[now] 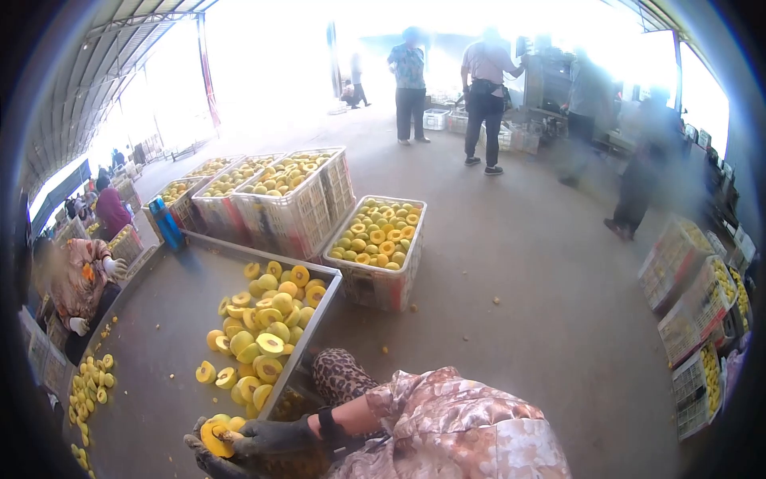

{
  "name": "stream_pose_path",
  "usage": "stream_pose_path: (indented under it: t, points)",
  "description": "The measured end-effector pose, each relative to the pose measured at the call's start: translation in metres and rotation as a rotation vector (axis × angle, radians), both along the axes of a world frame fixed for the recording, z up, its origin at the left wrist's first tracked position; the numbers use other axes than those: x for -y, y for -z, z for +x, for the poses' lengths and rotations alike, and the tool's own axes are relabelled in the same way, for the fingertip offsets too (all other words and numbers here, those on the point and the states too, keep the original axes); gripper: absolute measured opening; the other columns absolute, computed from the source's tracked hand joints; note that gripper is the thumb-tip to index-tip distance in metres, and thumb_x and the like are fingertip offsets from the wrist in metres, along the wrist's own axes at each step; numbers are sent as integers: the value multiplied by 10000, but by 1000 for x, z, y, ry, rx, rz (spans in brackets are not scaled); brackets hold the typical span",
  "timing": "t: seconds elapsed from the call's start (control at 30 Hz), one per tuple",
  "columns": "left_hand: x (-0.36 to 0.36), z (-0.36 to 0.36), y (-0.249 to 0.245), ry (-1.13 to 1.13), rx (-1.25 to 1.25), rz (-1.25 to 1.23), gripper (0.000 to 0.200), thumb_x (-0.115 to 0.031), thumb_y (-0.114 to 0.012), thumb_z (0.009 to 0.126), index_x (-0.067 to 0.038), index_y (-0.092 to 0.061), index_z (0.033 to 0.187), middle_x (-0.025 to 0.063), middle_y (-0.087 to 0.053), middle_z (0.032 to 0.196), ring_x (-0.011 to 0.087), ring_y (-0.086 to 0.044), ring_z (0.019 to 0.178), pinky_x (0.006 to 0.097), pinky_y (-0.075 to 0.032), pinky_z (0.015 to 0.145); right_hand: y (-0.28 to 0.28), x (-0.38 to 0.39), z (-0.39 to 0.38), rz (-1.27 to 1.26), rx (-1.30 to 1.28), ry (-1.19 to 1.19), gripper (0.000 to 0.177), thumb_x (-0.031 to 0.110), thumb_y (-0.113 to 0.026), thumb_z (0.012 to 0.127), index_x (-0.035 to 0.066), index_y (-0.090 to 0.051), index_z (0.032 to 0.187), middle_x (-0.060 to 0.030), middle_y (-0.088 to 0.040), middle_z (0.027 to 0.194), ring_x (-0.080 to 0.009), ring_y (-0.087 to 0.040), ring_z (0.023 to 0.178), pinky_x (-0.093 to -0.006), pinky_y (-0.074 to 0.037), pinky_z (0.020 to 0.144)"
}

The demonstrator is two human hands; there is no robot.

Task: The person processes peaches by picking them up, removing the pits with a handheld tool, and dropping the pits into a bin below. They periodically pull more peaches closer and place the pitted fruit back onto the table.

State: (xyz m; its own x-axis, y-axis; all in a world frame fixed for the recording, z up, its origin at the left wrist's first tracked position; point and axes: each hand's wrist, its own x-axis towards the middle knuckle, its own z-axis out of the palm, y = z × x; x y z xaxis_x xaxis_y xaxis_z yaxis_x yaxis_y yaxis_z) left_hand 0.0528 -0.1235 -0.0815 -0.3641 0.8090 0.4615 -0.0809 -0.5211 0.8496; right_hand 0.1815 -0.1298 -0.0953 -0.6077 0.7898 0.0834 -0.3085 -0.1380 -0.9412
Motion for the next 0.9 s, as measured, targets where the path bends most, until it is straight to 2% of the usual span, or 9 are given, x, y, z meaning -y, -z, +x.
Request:
stream_pose_path:
  t: [0.2, 0.23, 0.33, 0.47, 0.53, 0.57, 0.67, 0.77, 0.9]
  points:
    - [-11, 10, 14, -390, -334, 289, 379, -345, -540, 1068, 9, -659, 1009, 114, -673, 853, 248, -653, 732, 355, -552, 669, -17, -4, 10, 171, 355, 113, 334, 275, -570, 1015, 55, -589, 1267, -196, -626, 1172, -306, -607, 1119, -433, -481, 954]
    - [-15, 9, 20, -420, -378, 307, 377, -345, -542, 1067, 9, -660, 1006, 113, -674, 848, 248, -654, 726, 354, -553, 663, -25, 7, 19, 877, 897, 249, 521, 337, -589, 999, 69, -502, 1437, -215, -593, 1304, -319, -543, 1274, -446, -413, 1078]
    - [-30, 7, 33, -332, -526, 343, 374, -318, -574, 1056, 20, -601, 1214, 126, -674, 964, 260, -678, 802, 369, -566, 692, -84, 33, 42, 921, 1155, 192, 565, 335, -569, 995, 59, -453, 1473, -222, -576, 1333, -342, -557, 1270, -451, -436, 1075]
    - [-37, 65, 35, -809, -417, 223, 426, -349, -539, 1071, 37, -578, 1249, 123, -673, 940, 257, -682, 781, 357, -572, 687, -57, 24, 46, 987, 1072, 217, 563, 328, -556, 989, 36, -460, 1460, -225, -584, 1304, -367, -584, 1227, -465, -456, 1047]
    - [-37, 34, 28, -348, -535, 424, 451, -359, -511, 1082, 50, -578, 1260, 129, -676, 943, 260, -690, 791, 349, -573, 662, -61, 28, 53, 752, 988, 158, 555, 338, -555, 989, 32, -469, 1444, -221, -593, 1279, -368, -599, 1199, -472, -468, 1025]
    - [-38, 23, 24, -110, -587, 519, 464, -364, -497, 1087, 56, -578, 1265, 131, -678, 944, 261, -694, 795, 345, -574, 650, -39, 30, 50, 1423, 1116, 469, 473, 328, -514, 1012, 28, -505, 1377, -227, -615, 1199, -371, -628, 1117, -471, -484, 964]
    - [-32, 54, 24, -388, -501, 506, 521, -363, -451, 1099, 77, -488, 1376, 155, -677, 1014, 264, -709, 829, 350, -581, 629, -23, 26, 45, 1143, 988, 468, 383, 307, -466, 1035, 42, -566, 1293, -223, -637, 1125, -378, -643, 1031, -473, -489, 914]
    - [-34, 35, 12, -145, -700, 592, 556, -352, -435, 1100, 91, -416, 1435, 174, -678, 1046, 281, -717, 847, 363, -594, 645, -38, 24, 53, 666, 901, 376, 349, 300, -439, 1042, 55, -608, 1226, -217, -650, 1076, -386, -644, 961, -474, -494, 880]
    - [-52, 37, 35, -145, -703, 567, 543, -346, -456, 1092, 95, -434, 1408, 187, -679, 1087, 299, -719, 856, 380, -607, 678, -27, 15, 61, 678, 866, 415, 363, 333, -450, 1051, 52, -615, 1212, -188, -663, 1047, -325, -644, 972, -434, -497, 876]
